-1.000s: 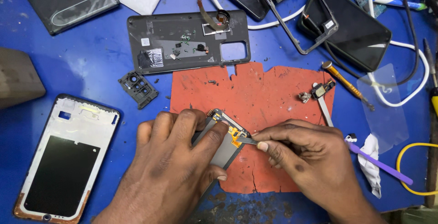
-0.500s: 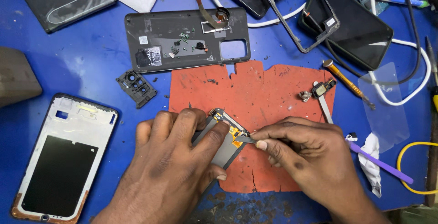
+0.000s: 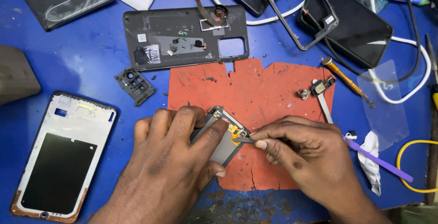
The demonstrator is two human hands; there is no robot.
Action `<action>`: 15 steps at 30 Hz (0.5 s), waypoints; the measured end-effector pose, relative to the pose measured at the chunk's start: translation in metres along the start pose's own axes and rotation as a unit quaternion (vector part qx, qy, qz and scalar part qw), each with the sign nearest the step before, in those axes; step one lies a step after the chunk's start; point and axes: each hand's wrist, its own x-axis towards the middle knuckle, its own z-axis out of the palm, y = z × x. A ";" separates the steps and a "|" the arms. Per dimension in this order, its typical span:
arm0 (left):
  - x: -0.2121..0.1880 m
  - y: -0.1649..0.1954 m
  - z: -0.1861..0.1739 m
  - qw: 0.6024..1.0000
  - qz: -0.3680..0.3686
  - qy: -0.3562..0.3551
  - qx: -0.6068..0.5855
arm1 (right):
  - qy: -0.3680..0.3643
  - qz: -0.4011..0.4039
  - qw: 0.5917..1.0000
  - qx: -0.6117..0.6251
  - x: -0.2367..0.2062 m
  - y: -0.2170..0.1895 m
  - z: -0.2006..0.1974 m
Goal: The person works at a repair bench on a disassembled smartphone. They peel a protective film from a replacement screen assembly, clean the flex connector and frame edges with a brush and tissue, then align and press the new screen into the phone frame and continue cleaning the assembled phone.
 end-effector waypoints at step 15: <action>-0.001 0.002 -0.001 1.000 -0.001 0.001 0.000 | 0.010 -0.014 1.000 -0.016 -0.002 -0.004 0.001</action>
